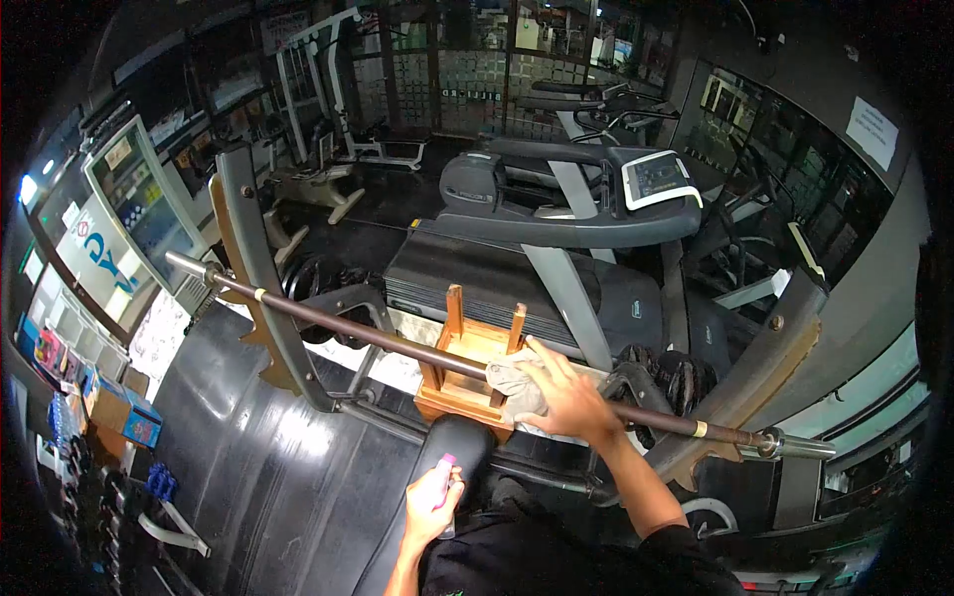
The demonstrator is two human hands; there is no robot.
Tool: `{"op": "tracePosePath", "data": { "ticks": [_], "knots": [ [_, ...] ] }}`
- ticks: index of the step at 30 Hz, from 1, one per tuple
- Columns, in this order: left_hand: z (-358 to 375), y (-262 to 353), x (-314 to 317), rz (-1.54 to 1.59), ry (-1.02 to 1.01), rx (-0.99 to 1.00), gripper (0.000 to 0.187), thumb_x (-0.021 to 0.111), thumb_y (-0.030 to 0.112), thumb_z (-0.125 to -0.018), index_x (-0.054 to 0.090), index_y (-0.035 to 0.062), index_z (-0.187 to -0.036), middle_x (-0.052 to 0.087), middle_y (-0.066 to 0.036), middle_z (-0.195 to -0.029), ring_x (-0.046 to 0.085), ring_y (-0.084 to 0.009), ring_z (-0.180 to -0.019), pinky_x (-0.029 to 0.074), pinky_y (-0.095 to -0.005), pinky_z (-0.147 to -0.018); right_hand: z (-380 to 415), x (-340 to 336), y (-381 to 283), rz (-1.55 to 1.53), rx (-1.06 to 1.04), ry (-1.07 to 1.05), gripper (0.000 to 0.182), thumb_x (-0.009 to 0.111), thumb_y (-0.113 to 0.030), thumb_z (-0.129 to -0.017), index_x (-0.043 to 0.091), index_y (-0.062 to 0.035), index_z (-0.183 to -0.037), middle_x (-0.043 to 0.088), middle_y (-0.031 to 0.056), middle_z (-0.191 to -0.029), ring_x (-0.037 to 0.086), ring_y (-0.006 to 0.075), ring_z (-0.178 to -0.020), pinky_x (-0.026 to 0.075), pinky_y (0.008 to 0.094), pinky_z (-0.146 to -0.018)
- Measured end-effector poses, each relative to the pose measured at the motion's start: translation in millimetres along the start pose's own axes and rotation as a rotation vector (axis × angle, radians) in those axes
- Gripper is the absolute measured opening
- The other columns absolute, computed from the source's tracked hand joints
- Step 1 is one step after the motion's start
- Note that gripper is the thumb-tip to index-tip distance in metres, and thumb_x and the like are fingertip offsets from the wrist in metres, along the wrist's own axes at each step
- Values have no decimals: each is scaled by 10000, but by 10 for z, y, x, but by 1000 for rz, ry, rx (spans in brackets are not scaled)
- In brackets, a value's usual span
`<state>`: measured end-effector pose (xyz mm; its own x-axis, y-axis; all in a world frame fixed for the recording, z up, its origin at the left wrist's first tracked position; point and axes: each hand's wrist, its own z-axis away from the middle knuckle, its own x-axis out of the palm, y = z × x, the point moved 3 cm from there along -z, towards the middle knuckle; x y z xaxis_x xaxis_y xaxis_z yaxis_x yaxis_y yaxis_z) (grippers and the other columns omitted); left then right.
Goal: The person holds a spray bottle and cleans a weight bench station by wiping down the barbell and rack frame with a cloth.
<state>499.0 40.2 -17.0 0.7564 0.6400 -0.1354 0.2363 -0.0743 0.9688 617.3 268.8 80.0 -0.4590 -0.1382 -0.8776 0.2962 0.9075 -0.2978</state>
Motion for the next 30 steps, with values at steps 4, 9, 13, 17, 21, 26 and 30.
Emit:
{"op": "tracePosePath", "data": {
  "ticks": [4, 9, 13, 17, 21, 26, 30],
  "knots": [
    [-80, -14, 1, -17, -65, -13, 226, 674, 18, -784, 636, -28, -1002, 675, -92, -878, 640, -148, -793, 498, -277, -749, -40, 347, 120, 120, 5, -41, 619, 702, -276, -731, 495, -205, -1310, 499, 149, -1224, 473, 324, -1139, 518, 390, -795],
    [-164, 15, 106, -23, -86, 52, 221, 664, 8, -793, 631, -32, -1008, 669, -76, -863, 631, -122, -731, 511, -262, -689, -290, 487, 152, 44, 162, 62, 268, 537, -298, -883, 602, -74, -1016, 631, 169, -826, 651, 328, -721, 534, 430, -633],
    [-191, 9, 283, 281, -91, -175, 199, 640, -7, -817, 622, -44, -1012, 652, -49, -827, 582, -75, -593, 491, -223, -533, -325, 650, 260, 39, 215, -16, 213, 524, -249, -895, 611, -82, -994, 629, 149, -870, 643, 301, -753, 533, 385, -599],
    [-229, 80, 385, 291, -108, -123, 180, 638, -8, -824, 615, -55, -996, 644, -49, -795, 567, -73, -563, 476, -216, -494, -132, 510, -31, 178, 79, 171, 317, 635, -148, -748, 628, -105, -1062, 556, 56, -1103, 551, 250, -946, 523, 384, -720],
    [-219, 171, 342, 256, -97, -85, 180, 636, -3, -826, 615, -55, -997, 645, -53, -789, 573, -77, -568, 481, -223, -501, 73, 593, -54, 202, -83, 268, 284, 580, -152, -767, 628, -118, -1045, 537, 85, -1095, 497, 269, -1038, 412, 415, -912],
    [-201, 102, 175, 217, -67, -65, 177, 620, -20, -827, 605, -62, -999, 641, -61, -790, 577, -84, -576, 488, -223, -503, 277, 680, -122, 154, -217, 319, 236, 585, -143, -755, 657, -108, -977, 544, 76, -1110, 500, 272, -1074, 415, 413, -934],
    [-219, 146, 80, 168, -17, -8, 183, 602, -40, -825, 586, -70, -1004, 636, -67, -773, 575, -87, -565, 484, -225, -512, 489, 1166, -350, -107, -210, 127, 198, 635, -103, -765, 654, -96, -962, 585, 74, -1094, 563, 274, -1005, 459, 356, -860]
  ]
}}
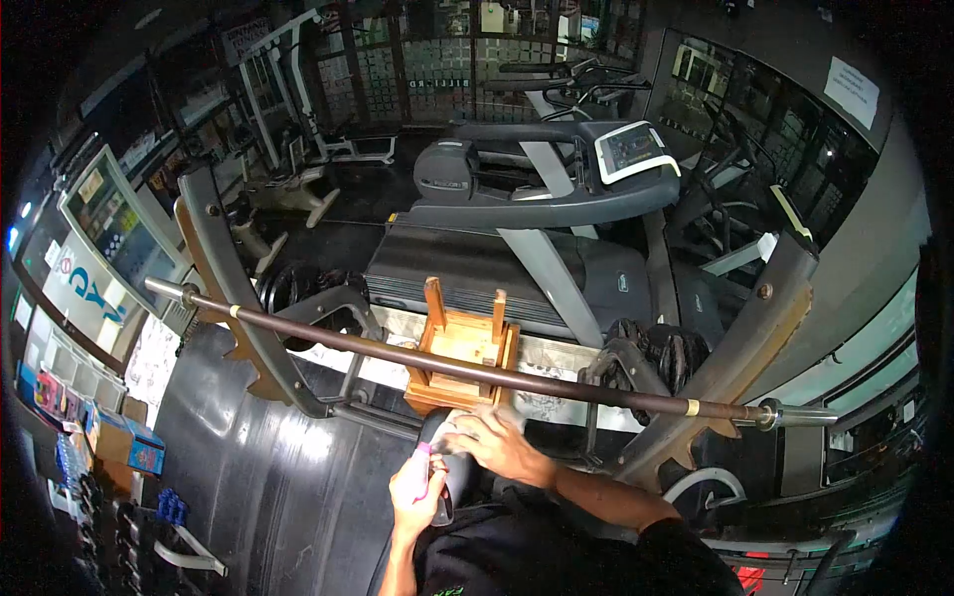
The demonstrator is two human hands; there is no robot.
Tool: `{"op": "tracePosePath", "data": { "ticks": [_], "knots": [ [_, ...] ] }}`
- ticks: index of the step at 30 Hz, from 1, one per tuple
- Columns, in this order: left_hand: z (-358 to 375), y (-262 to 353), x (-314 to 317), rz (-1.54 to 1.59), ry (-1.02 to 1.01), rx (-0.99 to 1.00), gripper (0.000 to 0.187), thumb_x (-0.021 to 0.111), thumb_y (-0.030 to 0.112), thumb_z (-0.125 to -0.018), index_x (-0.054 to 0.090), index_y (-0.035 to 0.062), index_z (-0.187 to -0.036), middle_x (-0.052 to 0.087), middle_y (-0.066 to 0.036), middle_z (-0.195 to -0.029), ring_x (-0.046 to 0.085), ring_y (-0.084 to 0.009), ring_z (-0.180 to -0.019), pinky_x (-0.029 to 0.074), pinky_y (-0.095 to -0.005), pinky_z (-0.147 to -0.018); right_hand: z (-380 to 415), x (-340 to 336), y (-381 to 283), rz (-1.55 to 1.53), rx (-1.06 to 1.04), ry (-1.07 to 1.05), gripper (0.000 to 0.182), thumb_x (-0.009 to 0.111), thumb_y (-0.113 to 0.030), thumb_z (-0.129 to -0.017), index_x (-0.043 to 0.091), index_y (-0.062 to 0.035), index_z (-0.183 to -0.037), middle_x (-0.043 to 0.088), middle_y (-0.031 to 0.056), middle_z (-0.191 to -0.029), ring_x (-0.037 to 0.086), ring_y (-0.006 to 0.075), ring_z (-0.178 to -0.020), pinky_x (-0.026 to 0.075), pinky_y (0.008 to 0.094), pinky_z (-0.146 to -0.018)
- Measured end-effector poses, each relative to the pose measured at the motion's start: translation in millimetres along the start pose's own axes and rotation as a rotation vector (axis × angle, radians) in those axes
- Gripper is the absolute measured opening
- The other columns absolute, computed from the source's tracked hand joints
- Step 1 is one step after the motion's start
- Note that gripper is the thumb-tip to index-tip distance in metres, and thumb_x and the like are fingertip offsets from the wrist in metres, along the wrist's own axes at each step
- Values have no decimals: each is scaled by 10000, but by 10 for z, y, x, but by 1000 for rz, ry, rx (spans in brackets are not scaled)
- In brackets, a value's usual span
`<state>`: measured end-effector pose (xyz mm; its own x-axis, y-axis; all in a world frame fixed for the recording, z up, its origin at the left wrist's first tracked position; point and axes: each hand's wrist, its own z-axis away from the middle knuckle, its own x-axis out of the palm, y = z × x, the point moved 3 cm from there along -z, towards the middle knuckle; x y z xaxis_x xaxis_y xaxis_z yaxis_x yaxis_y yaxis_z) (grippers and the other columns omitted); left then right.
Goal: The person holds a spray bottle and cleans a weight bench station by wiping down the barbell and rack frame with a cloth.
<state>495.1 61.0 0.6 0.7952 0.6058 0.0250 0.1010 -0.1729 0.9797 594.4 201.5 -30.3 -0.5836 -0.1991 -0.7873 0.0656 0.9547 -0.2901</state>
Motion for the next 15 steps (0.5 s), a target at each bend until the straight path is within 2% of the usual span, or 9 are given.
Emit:
{"op": "tracePosePath", "data": {
  "ticks": [2, 3, 4, 6, 7, 11, 13, 14, 15],
  "knots": [
    [9, -49, -66, -38, 16, 22, 181, 595, -52, -819, 586, -73, -998, 635, -71, -763, 574, -88, -557, 478, -229, -512, -4, 360, 141, -464, 190, -24, 211, 595, -116, -835, 624, -60, -1037, 576, 84, -1081, 577, 250, -968, 461, 356, -854],
    [23, -50, -66, 27, 25, -25, 177, 588, -62, -814, 588, -75, -990, 633, -74, -761, 574, -90, -552, 474, -230, -510, 72, 695, 285, -602, 486, 7, 171, 569, -116, -891, 611, -36, -1036, 590, 74, -1097, 574, 237, -994, 455, 357, -854],
    [29, -21, -65, 23, 29, -24, 177, 588, -62, -814, 588, -75, -990, 633, -74, -761, 574, -90, -552, 474, -230, -510, 212, 1228, 493, -1158, 838, 14, 272, 563, -222, -923, 573, -57, -1139, 577, 36, -1172, 559, 213, -1050, 446, 347, -899],
    [42, 69, -58, -42, 46, 36, 174, 587, -63, -815, 587, -75, -988, 632, -76, -758, 573, -92, -548, 472, -231, -509, -41, 1182, 405, -2025, 1093, 343, 412, 542, -336, -928, 502, -88, -1255, 544, 7, -1254, 508, 188, -1149, 393, 348, -996],
    [63, 74, -48, 7, 54, 3, 168, 579, -70, -817, 580, -76, -984, 629, -81, -769, 574, -99, -544, 470, -233, -508, -112, 1309, 440, -2218, 1091, 285, 527, 525, -407, -911, 426, -107, -1332, 499, 4, -1329, 444, 184, -1234, 319, 356, -1071],
    [120, 70, -39, 81, 67, -51, 159, 557, -85, -820, 564, -77, -978, 624, -93, -791, 579, -113, -550, 474, -242, -511, -603, 1185, 174, -2526, 856, 113, 458, 507, -365, -933, 451, -121, -1316, 487, -2, -1351, 408, 183, -1269, 281, 381, -1099],
    [116, 119, -29, 17, 49, -8, 162, 556, -88, -819, 563, -77, -980, 624, -94, -789, 580, -115, -554, 475, -244, -512, -832, 976, 98, -1807, 502, 99, 397, 481, -294, -949, 470, -100, -1295, 526, 34, -1301, 455, 194, -1232, 327, 406, -1082],
    [113, 147, -24, -41, 27, 36, 165, 555, -90, -818, 562, -77, -983, 624, -95, -788, 582, -118, -557, 475, -247, -513, -869, 973, 110, -1813, 500, 99, 397, 481, -294, -949, 470, -100, -1295, 526, 34, -1301, 455, 194, -1232, 327, 406, -1082],
    [134, 111, -41, -34, 20, 30, 168, 553, -98, -815, 562, -77, -982, 624, -95, -787, 582, -119, -560, 475, -248, -517, -877, 999, 137, -2034, 680, 155, 381, 469, -268, -952, 475, -86, -1287, 536, 47, -1282, 471, 200, -1216, 349, 409, -1068]
  ]
}}
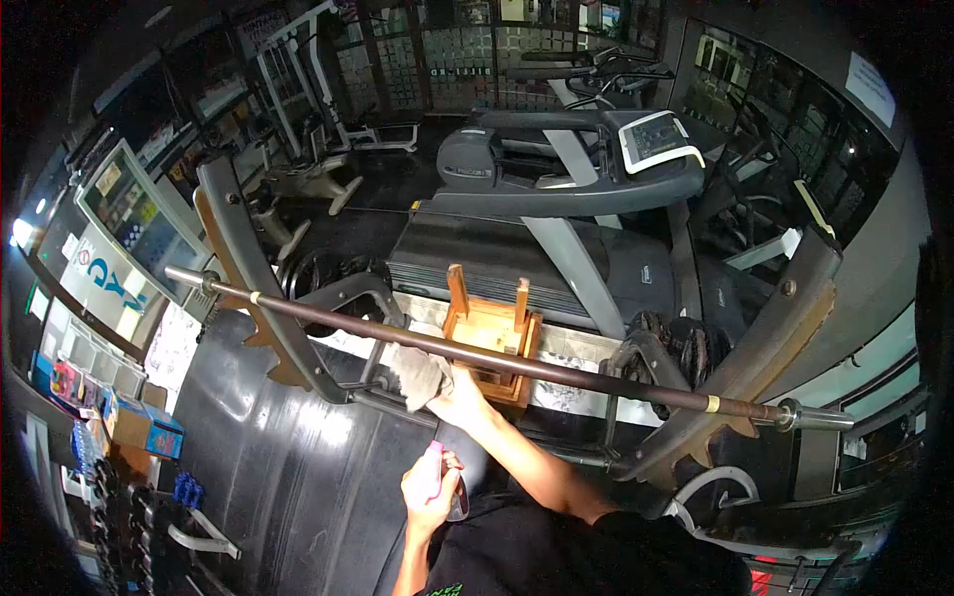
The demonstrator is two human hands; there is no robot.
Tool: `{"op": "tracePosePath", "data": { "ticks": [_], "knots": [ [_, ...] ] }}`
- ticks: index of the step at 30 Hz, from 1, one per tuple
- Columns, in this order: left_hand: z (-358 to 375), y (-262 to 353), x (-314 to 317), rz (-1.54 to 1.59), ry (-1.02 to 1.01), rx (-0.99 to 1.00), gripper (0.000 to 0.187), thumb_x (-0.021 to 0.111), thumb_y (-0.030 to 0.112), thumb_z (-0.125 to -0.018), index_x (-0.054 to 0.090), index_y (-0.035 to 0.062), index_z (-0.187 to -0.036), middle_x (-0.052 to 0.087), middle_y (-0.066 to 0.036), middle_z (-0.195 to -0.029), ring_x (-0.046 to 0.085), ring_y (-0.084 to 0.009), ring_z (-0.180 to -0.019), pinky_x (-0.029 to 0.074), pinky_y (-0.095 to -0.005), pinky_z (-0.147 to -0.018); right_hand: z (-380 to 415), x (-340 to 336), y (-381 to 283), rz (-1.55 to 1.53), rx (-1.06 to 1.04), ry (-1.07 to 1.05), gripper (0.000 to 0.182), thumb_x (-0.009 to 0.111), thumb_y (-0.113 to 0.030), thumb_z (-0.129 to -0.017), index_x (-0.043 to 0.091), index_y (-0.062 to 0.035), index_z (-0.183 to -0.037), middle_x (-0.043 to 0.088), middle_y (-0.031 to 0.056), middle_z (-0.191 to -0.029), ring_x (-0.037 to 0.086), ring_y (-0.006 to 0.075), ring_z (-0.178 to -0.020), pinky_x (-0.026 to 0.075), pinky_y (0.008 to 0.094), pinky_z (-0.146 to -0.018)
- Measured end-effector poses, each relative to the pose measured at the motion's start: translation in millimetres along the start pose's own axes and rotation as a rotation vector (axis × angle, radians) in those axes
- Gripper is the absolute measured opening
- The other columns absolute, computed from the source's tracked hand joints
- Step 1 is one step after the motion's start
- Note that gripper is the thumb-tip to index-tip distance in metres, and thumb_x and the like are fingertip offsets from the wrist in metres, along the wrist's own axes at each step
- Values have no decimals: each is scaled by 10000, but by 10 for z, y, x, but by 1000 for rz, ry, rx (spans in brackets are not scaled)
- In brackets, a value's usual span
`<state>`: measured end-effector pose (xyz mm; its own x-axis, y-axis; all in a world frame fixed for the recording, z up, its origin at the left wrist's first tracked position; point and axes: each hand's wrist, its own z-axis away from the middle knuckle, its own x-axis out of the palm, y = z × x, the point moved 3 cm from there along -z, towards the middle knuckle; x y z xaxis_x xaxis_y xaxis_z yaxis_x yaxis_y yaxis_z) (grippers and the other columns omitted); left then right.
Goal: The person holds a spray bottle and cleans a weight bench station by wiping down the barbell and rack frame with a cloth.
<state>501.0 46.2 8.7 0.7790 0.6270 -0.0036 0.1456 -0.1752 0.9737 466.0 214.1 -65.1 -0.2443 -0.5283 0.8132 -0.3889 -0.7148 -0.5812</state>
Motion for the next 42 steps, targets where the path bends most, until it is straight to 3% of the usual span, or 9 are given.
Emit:
{"op": "tracePosePath", "data": {
  "ticks": [2, 3, 11, 17, 24, 27, 30, 39, 42],
  "knots": [
    [27, 5, -2, 26, 15, -12, 166, 552, -100, -815, 562, -78, -979, 625, -96, -788, 581, -119, -559, 476, -248, -518, -18, -92, 75, -488, 197, 217, 353, 445, -215, -956, 484, -57, -1270, 557, 73, -1245, 504, 213, -1185, 393, 416, -1039],
    [37, 7, -6, 57, 32, -23, 163, 551, -101, -815, 563, -78, -976, 625, -97, -789, 579, -119, -557, 476, -249, -519, 7, -254, 127, -576, 138, -45, 346, 434, -182, -955, 485, -15, -1254, 565, 102, -1218, 537, 224, -1148, 438, 404, -995],
    [18, -85, -32, 33, 41, -9, 157, 576, -71, -827, 574, -78, -984, 620, -89, -782, 569, -103, -566, 479, -239, -514, 994, -223, -600, -640, -23, -99, 387, 353, -232, -984, 453, -36, -1303, 543, 133, -1259, 533, 259, -1156, 425, 410, -999],
    [-97, -104, 18, 63, -28, -37, 130, 597, -48, -827, 605, -55, -957, 629, -76, -790, 577, -88, -581, 485, -232, -513, 1316, -233, -723, -545, -72, 243, 402, 311, -264, -1007, 423, -46, -1325, 496, 123, -1327, 501, 254, -1197, 384, 433, -1030],
    [-162, -115, -1, 32, -98, -44, 108, 609, -43, -823, 618, -51, -930, 631, -71, -781, 576, -84, -589, 485, -231, -521, 1533, 209, -1162, 171, 56, 428, 433, 451, -224, -967, 380, -20, -1341, 514, 116, -1271, 514, 256, -1168, 406, 376, -990],
    [-147, -139, -24, -40, -145, 18, 185, 560, -58, -828, 568, -78, -1012, 619, -91, -775, 583, -117, -564, 494, -255, -513, 1405, 217, -1500, 1376, -676, 543, 391, 541, -107, -877, 484, -63, -1261, 495, 147, -1248, 495, 296, -1139, 419, 370, -950],
    [-111, -145, -23, -35, -114, -23, 193, 557, -60, -830, 564, -80, -1021, 622, -91, -783, 590, -119, -573, 499, -258, -516, 1178, 353, -1681, 2092, -548, 262, 385, 608, -110, -797, 556, -98, -1179, 507, 154, -1184, 520, 300, -1046, 441, 383, -906],
    [12, -252, 91, -10, -134, -81, 212, 586, -41, -825, 564, -75, -1033, 632, -87, -821, 590, -96, -647, 502, -239, -565, 1110, 206, -1609, 2218, -528, 275, 494, 673, -116, -709, 562, -121, -1191, 510, 167, -1158, 524, 346, -1023, 477, 401, -837],
    [30, -186, 150, -120, -152, 73, 208, 599, -29, -822, 571, -69, -1024, 631, -83, -822, 595, -101, -670, 500, -236, -596, 1078, 204, -1836, 1812, -432, 141, 378, 643, -105, -759, 578, -68, -1130, 557, 176, -1099, 567, 347, -982, 479, 413, -830]
  ]
}}
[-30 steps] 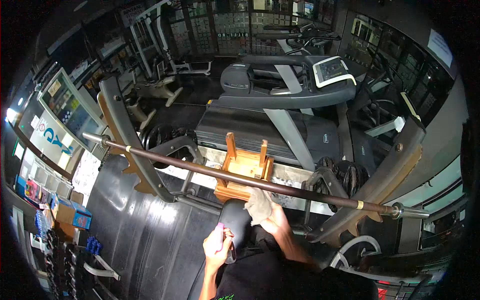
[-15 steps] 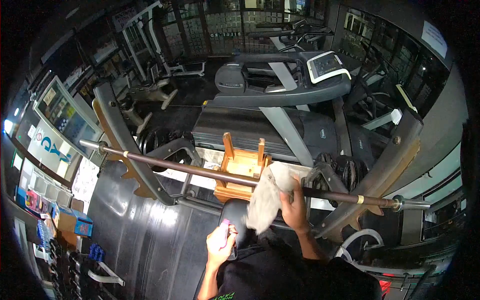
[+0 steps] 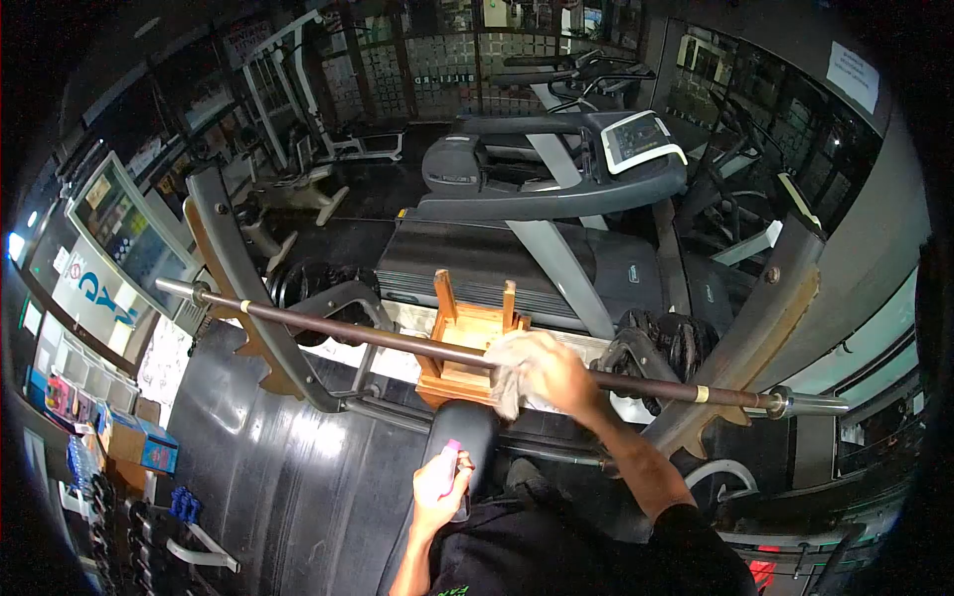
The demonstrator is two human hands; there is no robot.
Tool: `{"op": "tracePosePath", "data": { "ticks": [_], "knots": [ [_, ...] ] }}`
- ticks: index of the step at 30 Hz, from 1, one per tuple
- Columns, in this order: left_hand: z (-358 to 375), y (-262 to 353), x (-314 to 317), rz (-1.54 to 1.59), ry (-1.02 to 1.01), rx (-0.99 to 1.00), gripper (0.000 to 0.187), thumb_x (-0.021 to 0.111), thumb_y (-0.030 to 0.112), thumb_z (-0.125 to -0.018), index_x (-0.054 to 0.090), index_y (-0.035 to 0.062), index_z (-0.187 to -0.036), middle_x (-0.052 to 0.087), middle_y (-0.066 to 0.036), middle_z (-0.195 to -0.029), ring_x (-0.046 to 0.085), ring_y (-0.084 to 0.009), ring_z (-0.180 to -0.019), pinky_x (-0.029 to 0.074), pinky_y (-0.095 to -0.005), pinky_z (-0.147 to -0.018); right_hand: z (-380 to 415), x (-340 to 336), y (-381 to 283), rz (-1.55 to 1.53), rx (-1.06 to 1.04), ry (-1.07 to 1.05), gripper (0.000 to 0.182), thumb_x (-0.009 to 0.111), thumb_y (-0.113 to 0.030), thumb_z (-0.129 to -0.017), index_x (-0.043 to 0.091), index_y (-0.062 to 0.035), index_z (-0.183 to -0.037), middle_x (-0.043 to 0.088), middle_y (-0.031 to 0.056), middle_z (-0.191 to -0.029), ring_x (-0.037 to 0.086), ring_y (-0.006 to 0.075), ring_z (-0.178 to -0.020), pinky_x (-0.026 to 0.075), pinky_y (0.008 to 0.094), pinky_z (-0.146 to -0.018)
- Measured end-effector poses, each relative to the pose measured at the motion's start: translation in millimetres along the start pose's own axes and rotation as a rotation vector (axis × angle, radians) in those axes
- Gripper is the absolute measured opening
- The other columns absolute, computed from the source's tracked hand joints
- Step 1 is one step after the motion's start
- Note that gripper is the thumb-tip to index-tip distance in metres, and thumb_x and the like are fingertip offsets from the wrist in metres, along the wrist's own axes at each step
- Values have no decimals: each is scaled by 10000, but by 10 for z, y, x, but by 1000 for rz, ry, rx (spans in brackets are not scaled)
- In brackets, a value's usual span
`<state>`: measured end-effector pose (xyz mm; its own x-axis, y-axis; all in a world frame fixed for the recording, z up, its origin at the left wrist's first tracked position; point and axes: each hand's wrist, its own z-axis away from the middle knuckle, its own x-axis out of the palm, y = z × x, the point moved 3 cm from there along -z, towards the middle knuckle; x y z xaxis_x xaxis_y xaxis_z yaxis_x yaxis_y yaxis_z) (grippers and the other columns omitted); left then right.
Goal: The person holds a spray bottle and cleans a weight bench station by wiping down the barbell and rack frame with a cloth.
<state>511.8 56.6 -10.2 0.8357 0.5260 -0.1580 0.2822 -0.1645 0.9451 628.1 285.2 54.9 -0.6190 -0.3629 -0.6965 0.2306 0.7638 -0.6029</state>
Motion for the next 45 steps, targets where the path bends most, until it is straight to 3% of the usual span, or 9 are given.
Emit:
{"op": "tracePosePath", "data": {
  "ticks": [1, 9, 16, 20, 28, 33, 35, 40, 45],
  "knots": [
    [13, 12, 15, 31, 25, -31, 188, 618, -21, -816, 597, -52, -1000, 639, -74, -810, 587, -95, -632, 491, -236, -570, -39, -101, 18, -182, 4, 7, 310, 621, -103, -793, 582, -44, -1096, 573, 175, -1074, 573, 338, -984, 479, 422, -836],
    [176, 26, 61, 76, 91, -84, 173, 634, -24, -811, 621, -46, -982, 643, -58, -785, 574, -79, -600, 482, -228, -545, 115, 75, -136, 413, -137, 91, 388, 666, -169, -774, 559, -96, -1140, 469, 170, -1252, 546, 371, -1005, 509, 421, -807],
    [233, 16, 144, 62, 48, -68, 188, 649, -16, -806, 626, -39, -991, 646, -49, -793, 577, -75, -610, 482, -221, -554, -181, 271, 11, 217, -99, -33, 405, 611, -129, -798, 565, -144, -1200, 511, 105, -1126, 551, 315, -989, 522, 426, -741],
    [192, -18, 243, 17, 58, 48, 196, 659, -6, -803, 629, -33, -994, 654, -44, -805, 578, -74, -621, 485, -226, -576, 50, 170, -200, 464, -106, 6, 435, 589, -88, -779, 583, -189, -1202, 520, 103, -1128, 551, 301, -937, 527, 388, -713],
    [234, 23, 303, 60, 72, -68, 208, 664, -9, -794, 631, -34, -998, 661, -51, -822, 614, -101, -688, 506, -248, -652, 515, -484, 45, 481, -210, -29, 465, 591, -63, -722, 614, -204, -1165, 572, 120, -1044, 555, 333, -963, 515, 411, -775],
    [310, -4, 295, 23, 111, 4, 211, 671, -5, -792, 633, -32, -998, 660, -50, -829, 607, -91, -677, 509, -247, -643, 404, -662, 30, 268, 76, -72, 308, 611, -148, -803, 616, -146, -1111, 579, 128, -1044, 579, 334, -977, 500, 427, -785],
    [345, -24, 299, 253, 94, -350, 217, 673, -6, -786, 634, -34, -997, 665, -68, -844, 634, -125, -759, 515, -275, -716, 278, -488, 82, 274, 89, -95, 287, 613, -174, -830, 606, -114, -1109, 577, 128, -1032, 582, 319, -970, 491, 419, -795],
    [219, 31, 381, 91, 38, -209, 242, 676, -6, -778, 632, -31, -1015, 671, -81, -856, 646, -149, -801, 514, -288, -746, -14, 171, -81, 253, -64, 85, 324, 630, -111, -779, 622, -155, -1099, 546, 129, -1079, 556, 311, -968, 490, 409, -783],
    [118, 156, 468, -8, -24, -36, 212, 651, 7, -807, 623, -33, -1013, 661, -64, -881, 622, -121, -803, 500, -265, -747, 207, 7, -179, 384, -124, 87, 345, 640, -105, -740, 649, -188, -1075, 542, 109, -1076, 547, 296, -931, 499, 393, -763]
  ]
}}
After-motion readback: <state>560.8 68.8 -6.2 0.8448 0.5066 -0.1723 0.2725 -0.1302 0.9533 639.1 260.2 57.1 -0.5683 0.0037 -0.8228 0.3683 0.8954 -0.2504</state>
